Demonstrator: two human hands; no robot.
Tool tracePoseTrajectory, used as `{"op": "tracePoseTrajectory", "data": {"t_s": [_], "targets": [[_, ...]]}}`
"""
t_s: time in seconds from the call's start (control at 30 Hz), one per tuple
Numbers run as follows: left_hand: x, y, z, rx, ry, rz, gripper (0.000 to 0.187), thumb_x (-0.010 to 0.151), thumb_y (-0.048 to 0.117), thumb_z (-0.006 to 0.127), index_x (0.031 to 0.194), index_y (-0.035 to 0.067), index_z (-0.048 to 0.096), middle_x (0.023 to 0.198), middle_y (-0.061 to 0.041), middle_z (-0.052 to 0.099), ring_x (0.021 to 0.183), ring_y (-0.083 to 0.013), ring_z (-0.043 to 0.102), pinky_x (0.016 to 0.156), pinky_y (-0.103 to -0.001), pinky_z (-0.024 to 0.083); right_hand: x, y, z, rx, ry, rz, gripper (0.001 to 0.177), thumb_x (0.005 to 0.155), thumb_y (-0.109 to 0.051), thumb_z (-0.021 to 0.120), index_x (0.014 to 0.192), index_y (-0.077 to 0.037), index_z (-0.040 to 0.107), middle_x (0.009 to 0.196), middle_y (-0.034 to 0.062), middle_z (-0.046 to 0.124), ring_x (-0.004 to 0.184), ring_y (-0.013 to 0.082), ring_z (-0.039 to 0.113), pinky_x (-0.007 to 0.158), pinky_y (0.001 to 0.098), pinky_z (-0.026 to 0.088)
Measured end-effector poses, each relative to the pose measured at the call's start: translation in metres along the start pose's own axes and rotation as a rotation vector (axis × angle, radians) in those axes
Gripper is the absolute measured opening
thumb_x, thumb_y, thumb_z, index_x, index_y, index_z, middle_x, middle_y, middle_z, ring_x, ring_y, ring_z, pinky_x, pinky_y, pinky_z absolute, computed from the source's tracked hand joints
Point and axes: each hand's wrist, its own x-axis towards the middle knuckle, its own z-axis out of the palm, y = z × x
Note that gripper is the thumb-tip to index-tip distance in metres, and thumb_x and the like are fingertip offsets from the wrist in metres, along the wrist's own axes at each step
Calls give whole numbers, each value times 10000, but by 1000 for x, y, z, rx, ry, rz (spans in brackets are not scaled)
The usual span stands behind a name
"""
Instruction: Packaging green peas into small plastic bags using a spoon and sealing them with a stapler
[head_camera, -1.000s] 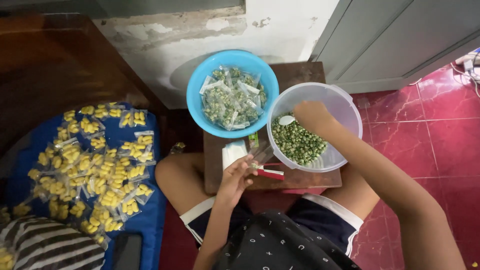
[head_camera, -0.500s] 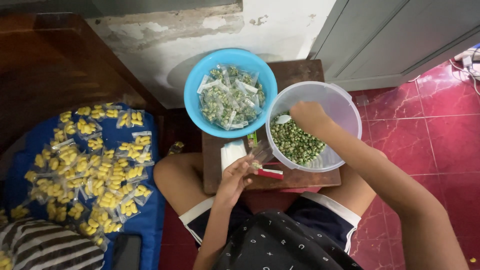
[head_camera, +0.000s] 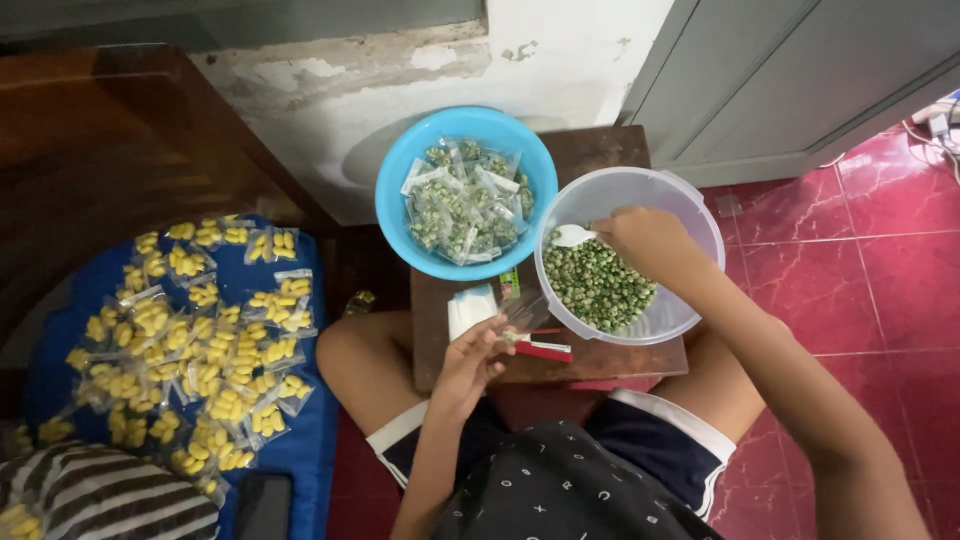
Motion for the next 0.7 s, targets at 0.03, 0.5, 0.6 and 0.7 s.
{"op": "tracePoseTrajectory", "data": {"t_s": [0.03,0.5,0.6,0.7], "targets": [[0,1,-2,-11,8,-1,508,968,283,694,1393,18,611,1229,-186,721,941,-239,742,642,-203,614,-11,-6,-13,53,12,40,216,1029,-234,580,1087,-144,768,939,100,748,868,341,759,743,468,632],[3,0,9,-54,-55,14,532,996,290,652,1448,27,554,1263,-174,698,945,-195,729,654,-187,578,-82,5,-24,244,288,133,187,1037,-325,609,1145,-295,758,935,34,746,902,326,730,778,437,605],[2,3,16,-35,-52,15,543,995,310,653,1450,29,554,1256,-169,703,943,-193,726,671,-189,563,-93,4,-30,298,322,106,178,1027,-298,624,1137,-286,764,915,54,737,915,325,724,775,422,601],[1,7,25,-21,-51,13,537,1006,294,639,1460,23,542,1244,-194,708,950,-227,743,673,-209,579,-106,-1,-41,291,367,88,173,1026,-252,645,1134,-278,776,903,38,737,903,290,726,785,378,597]]}}
